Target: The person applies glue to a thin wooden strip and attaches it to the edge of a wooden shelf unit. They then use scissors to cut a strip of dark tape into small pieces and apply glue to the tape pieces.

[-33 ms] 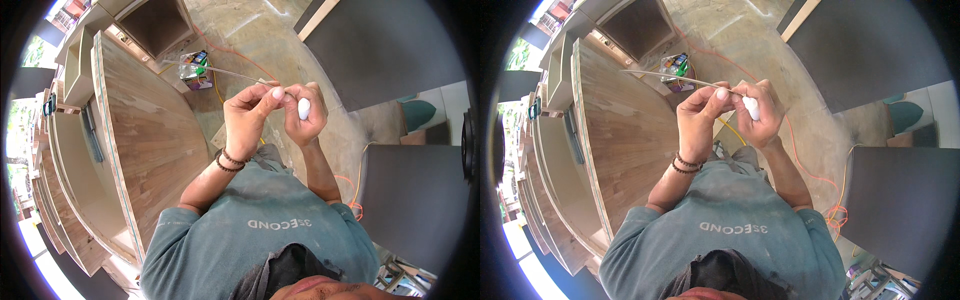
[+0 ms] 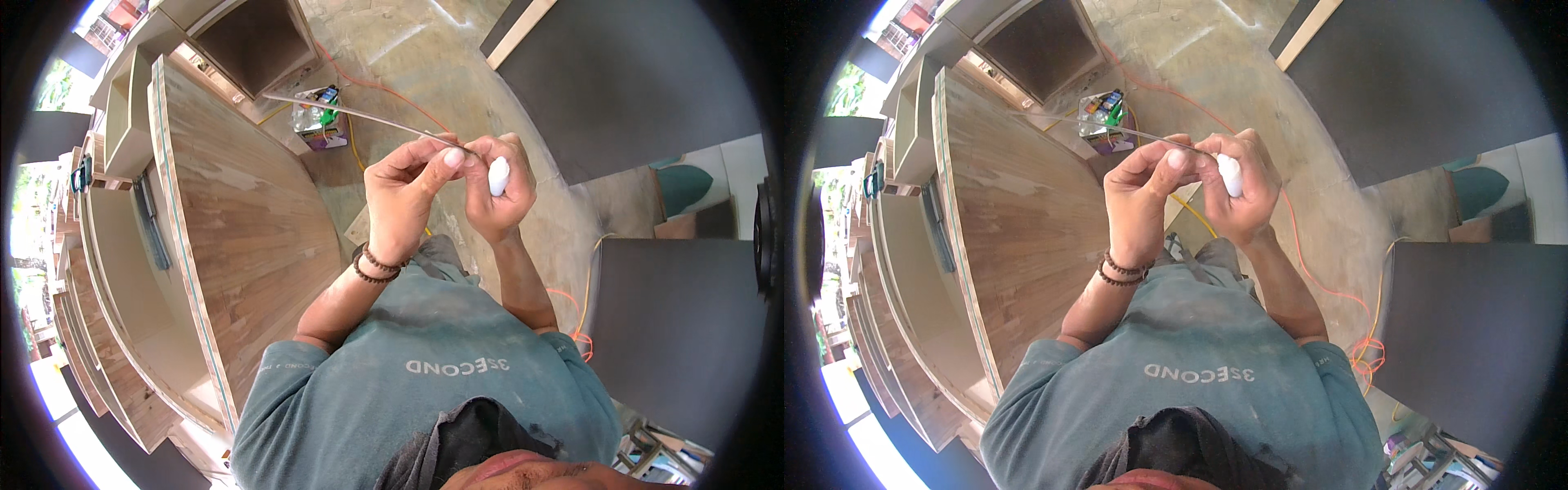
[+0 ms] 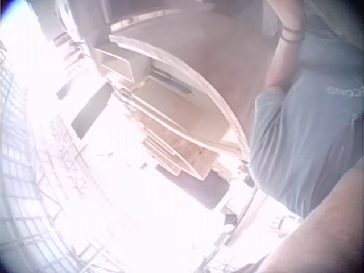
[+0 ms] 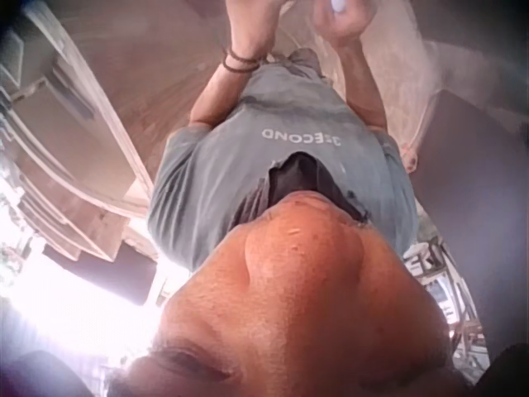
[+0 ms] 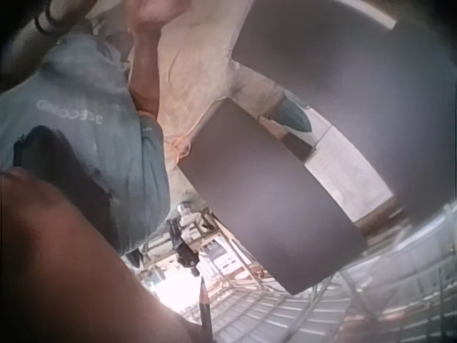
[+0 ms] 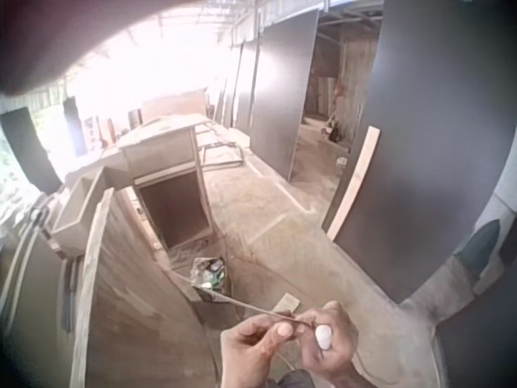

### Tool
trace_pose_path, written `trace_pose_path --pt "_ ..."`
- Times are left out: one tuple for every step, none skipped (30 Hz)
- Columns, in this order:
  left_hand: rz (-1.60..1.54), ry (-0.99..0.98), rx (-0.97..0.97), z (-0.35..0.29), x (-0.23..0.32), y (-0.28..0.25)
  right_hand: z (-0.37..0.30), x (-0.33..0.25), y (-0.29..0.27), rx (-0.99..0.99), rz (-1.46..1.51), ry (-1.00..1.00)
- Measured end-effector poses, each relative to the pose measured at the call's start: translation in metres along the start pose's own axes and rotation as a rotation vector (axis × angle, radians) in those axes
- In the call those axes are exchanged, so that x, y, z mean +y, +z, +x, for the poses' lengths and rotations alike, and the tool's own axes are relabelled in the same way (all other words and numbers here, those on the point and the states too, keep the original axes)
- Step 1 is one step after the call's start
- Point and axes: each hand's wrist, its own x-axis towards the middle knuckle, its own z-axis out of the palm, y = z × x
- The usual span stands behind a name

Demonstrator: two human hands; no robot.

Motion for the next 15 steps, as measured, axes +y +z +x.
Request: trace_pose_path --pt "0.004 0.045 -0.013 0.010 -0.001 0.001 0.004 0.003 0.002 -0.004 0.117 0.134" --pt "-0.017 0.095 -0.049 0.022 -0.003 0.000 0.008 0.006 0.003 -0.010 0.235 0.268" --pt "-0.038 0.146 -0.083 0.035 -0.007 -0.004 0.017 0.005 0.003 -0.018 0.339 0.348" --pt "-0.051 0.205 -0.107 0.049 -0.011 -0.013 0.030 0.001 0.004 -0.034 0.457 0.428" --pt "-0.079 0.234 -0.193 0.064 -0.014 -0.025 0.040 -0.002 0.006 -0.049 0.583 0.513" --pt "-0.154 0.289 -0.260 0.081 -0.016 -0.030 0.046 0.002 0.003 -0.087 0.574 0.583" --pt "-0.232 0.341 -0.326 0.097 -0.015 -0.035 0.051 0.008 -0.005 -0.128 0.560 0.655" --pt "-0.295 0.401 -0.404 0.109 -0.011 -0.041 0.057 0.015 -0.011 -0.166 0.558 0.715" --pt "-0.272 0.388 -0.425 0.114 -0.012 -0.053 0.063 0.019 -0.016 -0.213 0.559 0.743" --pt "-0.286 0.396 -0.472 0.120 -0.010 -0.059 0.069 0.024 -0.020 -0.250 0.569 0.754" --pt "-0.301 0.400 -0.520 0.127 -0.008 -0.063 0.076 0.028 -0.024 -0.286 0.578 0.765" --pt "-0.315 0.402 -0.569 0.134 -0.004 -0.067 0.082 0.032 -0.025 -0.321 0.585 0.775" --pt "-0.262 0.381 -0.613 0.140 0.000 -0.068 0.085 0.035 -0.027 -0.322 0.574 0.792" --pt "-0.251 0.417 -0.624 0.145 0.000 -0.066 0.089 0.039 -0.028 -0.338 0.582 0.793" --pt "-0.239 0.451 -0.635 0.148 0.000 -0.064 0.092 0.042 -0.029 -0.354 0.591 0.795"
